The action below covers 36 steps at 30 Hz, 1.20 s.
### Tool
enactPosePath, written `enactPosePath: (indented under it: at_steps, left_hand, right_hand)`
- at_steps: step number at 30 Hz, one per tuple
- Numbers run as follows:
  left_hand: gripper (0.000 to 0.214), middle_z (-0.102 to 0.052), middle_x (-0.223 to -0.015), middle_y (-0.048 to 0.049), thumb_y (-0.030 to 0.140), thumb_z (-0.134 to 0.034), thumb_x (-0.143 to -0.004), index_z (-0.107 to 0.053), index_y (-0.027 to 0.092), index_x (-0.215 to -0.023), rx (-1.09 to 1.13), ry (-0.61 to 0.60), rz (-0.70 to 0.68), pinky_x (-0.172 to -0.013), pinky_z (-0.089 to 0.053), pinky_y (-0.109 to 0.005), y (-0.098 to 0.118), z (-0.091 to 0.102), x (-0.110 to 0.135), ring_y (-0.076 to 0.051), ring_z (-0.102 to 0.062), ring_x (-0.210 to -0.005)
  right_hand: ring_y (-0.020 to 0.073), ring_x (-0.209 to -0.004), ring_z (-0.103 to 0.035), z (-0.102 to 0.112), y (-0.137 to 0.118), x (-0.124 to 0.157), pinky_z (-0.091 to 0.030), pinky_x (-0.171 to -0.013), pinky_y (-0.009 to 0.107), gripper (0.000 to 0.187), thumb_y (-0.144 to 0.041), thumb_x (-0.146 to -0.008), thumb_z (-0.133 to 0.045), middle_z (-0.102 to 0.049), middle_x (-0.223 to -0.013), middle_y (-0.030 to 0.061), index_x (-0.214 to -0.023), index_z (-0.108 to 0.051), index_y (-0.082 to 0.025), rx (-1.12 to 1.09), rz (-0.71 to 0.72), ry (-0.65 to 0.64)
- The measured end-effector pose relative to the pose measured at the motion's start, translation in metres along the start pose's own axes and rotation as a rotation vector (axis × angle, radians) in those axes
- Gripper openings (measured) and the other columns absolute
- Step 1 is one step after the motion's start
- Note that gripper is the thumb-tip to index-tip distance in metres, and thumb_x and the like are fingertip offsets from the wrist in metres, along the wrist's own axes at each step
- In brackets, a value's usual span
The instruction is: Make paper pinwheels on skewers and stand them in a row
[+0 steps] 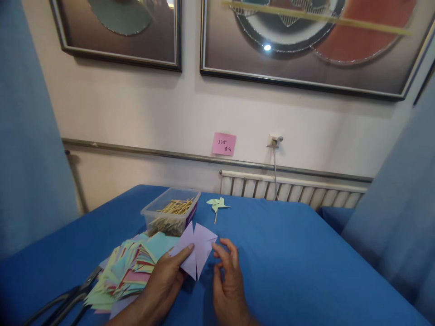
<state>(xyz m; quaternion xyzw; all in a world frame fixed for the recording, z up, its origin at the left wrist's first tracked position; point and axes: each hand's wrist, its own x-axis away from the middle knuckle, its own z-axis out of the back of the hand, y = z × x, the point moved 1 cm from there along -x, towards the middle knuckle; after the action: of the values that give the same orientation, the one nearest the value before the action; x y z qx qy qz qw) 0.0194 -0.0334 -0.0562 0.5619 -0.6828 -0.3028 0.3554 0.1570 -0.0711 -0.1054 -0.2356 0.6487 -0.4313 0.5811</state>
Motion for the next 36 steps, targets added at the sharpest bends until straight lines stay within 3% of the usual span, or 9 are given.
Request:
enactPosePath:
  at_steps: [4,9,13,15,19,27,36]
  left_hand:
    - [0.039,-0.073,-0.090,-0.0097,0.026,-0.072,-0.068,-0.065,0.013,-0.104,-0.021,-0.058,-0.003,-0.073,-0.052,-0.033,-0.003,-0.002,0.004,-0.025,-0.067,-0.082]
    - [0.037,-0.072,-0.084,-0.0085,0.027,-0.073,-0.066,-0.066,0.012,-0.099,-0.073,-0.078,0.006,-0.071,-0.051,-0.031,-0.004,-0.003,0.007,-0.023,-0.066,-0.080]
    - [0.031,-0.072,-0.080,-0.0073,0.028,-0.072,-0.067,-0.066,0.012,-0.094,-0.121,-0.102,-0.018,-0.069,-0.049,-0.030,-0.005,-0.002,0.005,-0.021,-0.064,-0.074]
    - [0.030,-0.071,-0.077,-0.0066,0.028,-0.072,-0.067,-0.066,0.012,-0.091,-0.132,-0.103,-0.017,-0.067,-0.049,-0.030,-0.007,-0.001,0.004,-0.020,-0.063,-0.070]
    - [0.028,-0.070,-0.076,-0.0067,0.031,-0.071,-0.068,-0.067,0.013,-0.088,-0.179,-0.137,-0.013,-0.068,-0.048,-0.029,-0.010,-0.001,0.004,-0.019,-0.062,-0.068]
    - [0.034,-0.070,-0.082,-0.0080,0.038,-0.069,-0.069,-0.067,0.014,-0.093,-0.292,-0.135,-0.031,-0.070,-0.047,-0.029,-0.013,0.002,0.004,-0.019,-0.061,-0.070]
    - [0.029,-0.067,-0.072,-0.0052,0.040,-0.069,-0.067,-0.068,0.014,-0.081,-0.409,-0.122,-0.073,-0.067,-0.045,-0.027,-0.011,0.000,0.006,-0.019,-0.058,-0.068]
  right_hand:
    - [0.0240,-0.119,-0.042,-0.001,-0.006,0.000,-0.036,-0.097,0.038,0.039,-0.014,-0.080,-0.050,-0.041,-0.129,0.0058,-0.114,-0.060,-0.031,0.080,0.067,-0.109]
    - [0.0194,-0.095,-0.054,0.000,-0.006,-0.005,-0.043,-0.086,0.031,0.030,-0.008,-0.074,-0.051,-0.054,-0.100,0.0045,-0.095,-0.067,-0.024,0.090,0.027,-0.156]
    - [0.0175,-0.080,-0.056,0.001,-0.004,-0.008,-0.045,-0.074,0.027,0.015,-0.016,-0.075,-0.057,-0.056,-0.082,0.0021,-0.084,-0.068,-0.021,0.054,0.001,-0.146]
    - [0.0176,-0.078,-0.056,0.001,-0.004,-0.008,-0.044,-0.072,0.027,0.009,-0.021,-0.077,-0.059,-0.058,-0.080,0.0024,-0.079,-0.068,-0.020,0.033,-0.034,-0.136]
    - [0.0171,-0.075,-0.055,0.001,-0.006,-0.007,-0.042,-0.071,0.026,0.018,-0.026,-0.081,-0.056,-0.059,-0.075,0.0020,-0.069,-0.067,-0.019,0.030,-0.103,-0.120]
    - [0.0152,-0.065,-0.050,-0.004,0.008,-0.007,-0.040,-0.062,0.025,0.019,-0.033,-0.079,-0.060,-0.054,-0.067,-0.0001,-0.068,-0.061,-0.018,-0.127,-0.261,-0.030]
    - [0.0148,-0.066,-0.051,-0.004,0.009,-0.009,-0.039,-0.062,0.023,0.020,-0.028,-0.071,-0.067,-0.053,-0.066,-0.0005,-0.058,-0.056,-0.017,-0.110,-0.250,-0.007]
